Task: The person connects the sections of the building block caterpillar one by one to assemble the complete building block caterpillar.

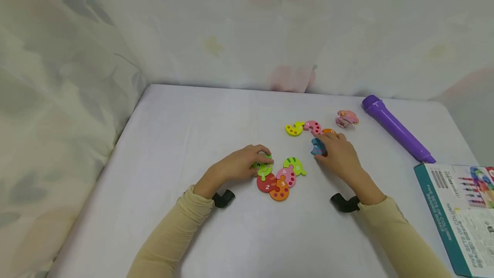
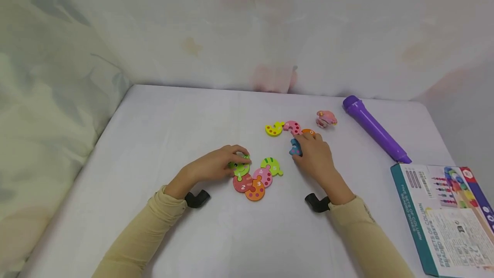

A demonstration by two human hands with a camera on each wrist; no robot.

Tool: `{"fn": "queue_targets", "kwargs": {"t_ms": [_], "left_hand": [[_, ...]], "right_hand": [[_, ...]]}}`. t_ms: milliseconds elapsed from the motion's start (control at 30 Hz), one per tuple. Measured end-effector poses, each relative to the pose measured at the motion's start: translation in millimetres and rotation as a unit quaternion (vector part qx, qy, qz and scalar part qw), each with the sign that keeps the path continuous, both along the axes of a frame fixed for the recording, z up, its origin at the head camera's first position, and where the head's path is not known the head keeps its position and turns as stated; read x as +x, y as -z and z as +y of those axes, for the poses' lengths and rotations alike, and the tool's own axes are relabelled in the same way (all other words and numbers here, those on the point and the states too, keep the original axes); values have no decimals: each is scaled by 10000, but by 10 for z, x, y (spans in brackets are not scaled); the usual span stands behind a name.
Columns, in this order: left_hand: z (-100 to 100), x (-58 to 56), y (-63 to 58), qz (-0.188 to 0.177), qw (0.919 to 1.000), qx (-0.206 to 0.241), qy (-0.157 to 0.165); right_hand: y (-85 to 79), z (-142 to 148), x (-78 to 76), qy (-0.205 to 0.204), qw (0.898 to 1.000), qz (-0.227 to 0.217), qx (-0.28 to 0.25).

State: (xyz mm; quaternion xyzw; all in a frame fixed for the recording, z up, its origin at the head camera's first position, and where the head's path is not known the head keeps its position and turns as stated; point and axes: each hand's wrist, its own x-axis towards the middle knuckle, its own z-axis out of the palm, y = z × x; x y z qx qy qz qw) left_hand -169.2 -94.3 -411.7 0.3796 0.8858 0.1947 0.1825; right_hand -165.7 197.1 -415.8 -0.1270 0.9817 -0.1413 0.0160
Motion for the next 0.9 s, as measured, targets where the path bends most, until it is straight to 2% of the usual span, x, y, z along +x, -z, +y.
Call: {"fn": "queue_targets", "kwargs": {"t_ms": [267, 633, 767, 900], "left_hand": [[-6, -6, 8, -30, 10000, 62, 8], [-9, -17, -16, -38, 10000, 53, 5], [-8, -9, -30, -84, 9999, 70, -22], [-4, -8, -20, -104, 9999, 51, -39]], "right_hand": [[1, -17, 7, -56, 9997, 200, -126], [-137, -130, 404, -438, 9955, 530, -651], [-116, -173, 514, -595, 9957, 402, -588], [-59, -207, 565, -546, 9973, 230, -432]]}}
